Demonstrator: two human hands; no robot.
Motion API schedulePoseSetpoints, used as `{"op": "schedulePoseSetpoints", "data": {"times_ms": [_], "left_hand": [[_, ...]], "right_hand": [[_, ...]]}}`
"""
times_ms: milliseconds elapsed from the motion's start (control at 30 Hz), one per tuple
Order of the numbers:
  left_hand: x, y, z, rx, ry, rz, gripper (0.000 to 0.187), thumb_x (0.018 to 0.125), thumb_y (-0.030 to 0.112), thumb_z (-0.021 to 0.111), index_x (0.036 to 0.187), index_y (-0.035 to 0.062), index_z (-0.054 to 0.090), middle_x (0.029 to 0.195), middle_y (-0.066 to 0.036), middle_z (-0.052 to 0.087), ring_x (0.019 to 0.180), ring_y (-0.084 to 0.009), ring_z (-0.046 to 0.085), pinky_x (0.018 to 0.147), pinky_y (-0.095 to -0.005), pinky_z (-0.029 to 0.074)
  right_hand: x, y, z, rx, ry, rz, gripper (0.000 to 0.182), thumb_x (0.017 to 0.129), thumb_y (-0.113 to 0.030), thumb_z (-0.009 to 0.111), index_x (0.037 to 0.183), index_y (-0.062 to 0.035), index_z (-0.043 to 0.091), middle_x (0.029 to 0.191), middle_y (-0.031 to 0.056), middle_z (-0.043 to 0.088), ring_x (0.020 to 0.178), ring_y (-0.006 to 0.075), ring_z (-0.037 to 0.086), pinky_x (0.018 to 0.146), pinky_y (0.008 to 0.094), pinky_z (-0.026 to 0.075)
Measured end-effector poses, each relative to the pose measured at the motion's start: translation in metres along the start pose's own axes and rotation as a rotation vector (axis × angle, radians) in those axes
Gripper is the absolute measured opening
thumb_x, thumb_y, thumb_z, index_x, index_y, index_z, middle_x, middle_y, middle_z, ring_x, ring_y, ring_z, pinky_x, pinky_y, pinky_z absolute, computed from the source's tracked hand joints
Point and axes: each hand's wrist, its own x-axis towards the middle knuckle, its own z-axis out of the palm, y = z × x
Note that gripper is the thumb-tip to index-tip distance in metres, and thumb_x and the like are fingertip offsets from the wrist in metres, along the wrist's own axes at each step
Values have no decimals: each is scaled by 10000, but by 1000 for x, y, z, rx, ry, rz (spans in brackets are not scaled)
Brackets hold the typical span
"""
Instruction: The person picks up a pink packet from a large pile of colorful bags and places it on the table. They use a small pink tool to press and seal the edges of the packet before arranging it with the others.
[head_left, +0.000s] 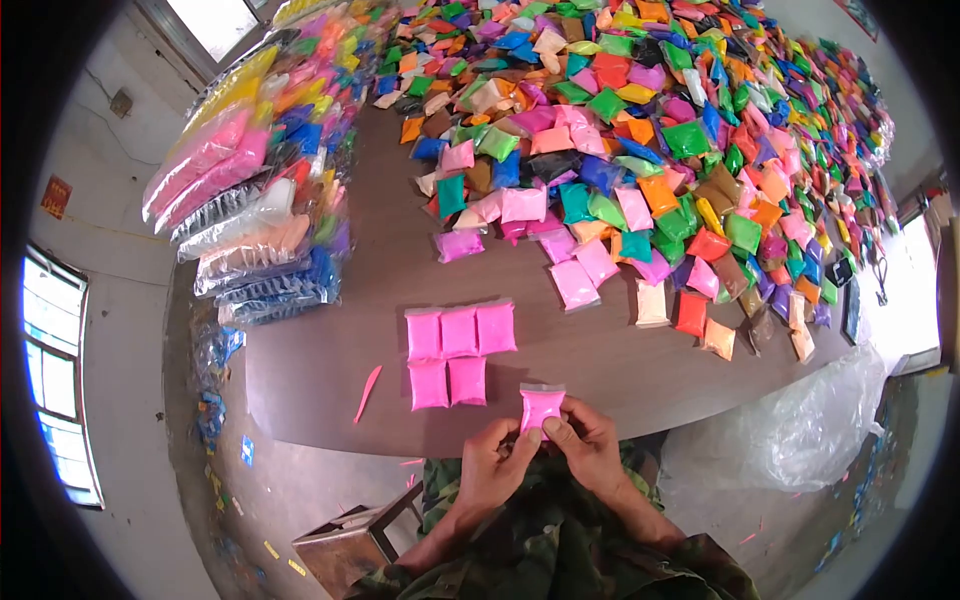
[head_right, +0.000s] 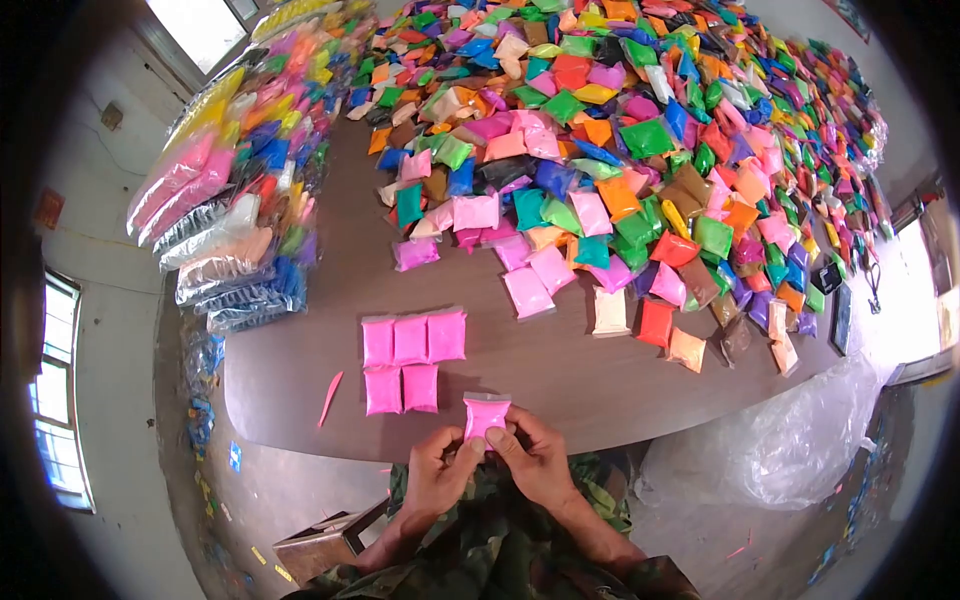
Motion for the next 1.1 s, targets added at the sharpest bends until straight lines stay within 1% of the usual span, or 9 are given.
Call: {"op": "schedulePoseSetpoints", "data": {"times_ms": [133, 233, 333, 433, 633, 733, 833, 1033, 1100], "left_hand": [[4, 2, 1, 100, 67, 121, 193, 1004, 138, 712, 907, -18, 652, 706, 45, 594, 659, -8, 458, 536, -238, 366], [4, 1, 4, 136, 55, 207, 175, 1001, 138, 721, 959, -23, 667, 737, 42, 613, 670, -14, 482, 551, -234, 393], [0, 0, 7, -102, 25, 32, 191, 1004, 157, 724, 1019, -28, 678, 756, 38, 617, 680, -23, 504, 570, -228, 415], [1, 16, 2, -182, 50, 27, 228, 1012, 183, 721, 1075, -33, 682, 772, 29, 623, 692, -29, 521, 592, -223, 432], [4, 10, -7, 116, 56, 82, 185, 988, 138, 734, 987, -37, 676, 730, 1, 620, 655, -35, 490, 535, -262, 405], [9, 10, -1, 240, 131, 235, 176, 975, 133, 742, 966, -27, 670, 688, -29, 576, 622, -54, 474, 519, -286, 391], [15, 0, 6, 264, 198, 419, 193, 980, 119, 727, 895, -19, 622, 641, 13, 518, 607, -17, 441, 502, -253, 345], [7, 11, 6, -12, 90, 109, 179, 975, 133, 746, 967, -30, 674, 689, 32, 557, 624, -20, 446, 514, -254, 361], [6, 3, 4, 1, 101, 107, 182, 978, 136, 744, 967, -32, 676, 685, 54, 542, 626, -9, 430, 511, -245, 348]], "right_hand": [[5, -12, 5, 83, -40, 6, 268, 1046, -145, 679, 1275, -7, 660, 935, -43, 645, 802, 39, 563, 703, 218, 484], [4, -9, 3, 122, -28, 6, 263, 1042, -140, 684, 1273, -16, 667, 938, -39, 655, 796, 40, 568, 693, 222, 482], [2, -6, -1, 96, -28, -1, 269, 1033, -128, 696, 1277, -18, 668, 944, -37, 655, 799, 34, 562, 683, 219, 471], [1, -3, -4, -27, -69, -28, 278, 1022, -121, 711, 1274, -14, 666, 948, -38, 644, 802, 24, 547, 675, 211, 456], [2, -15, -3, -74, -147, -20, 245, 1020, -111, 706, 1242, -14, 670, 934, -54, 613, 795, 15, 528, 668, 202, 436], [4, -13, 0, 30, -131, 31, 204, 1032, -108, 681, 1211, -11, 673, 938, -54, 612, 799, 16, 530, 676, 203, 439], [6, -10, -1, 88, -114, 57, 176, 1044, -106, 657, 1185, -1, 672, 954, -48, 625, 809, 21, 538, 689, 206, 446], [5, 3, -7, 46, -100, -26, 151, 1035, -58, 656, 1172, 1, 676, 995, -33, 657, 855, 32, 554, 721, 213, 466], [4, 0, -5, 13, -99, -33, 147, 1028, -42, 661, 1168, -1, 679, 992, -29, 661, 864, 34, 556, 730, 214, 470]]}}
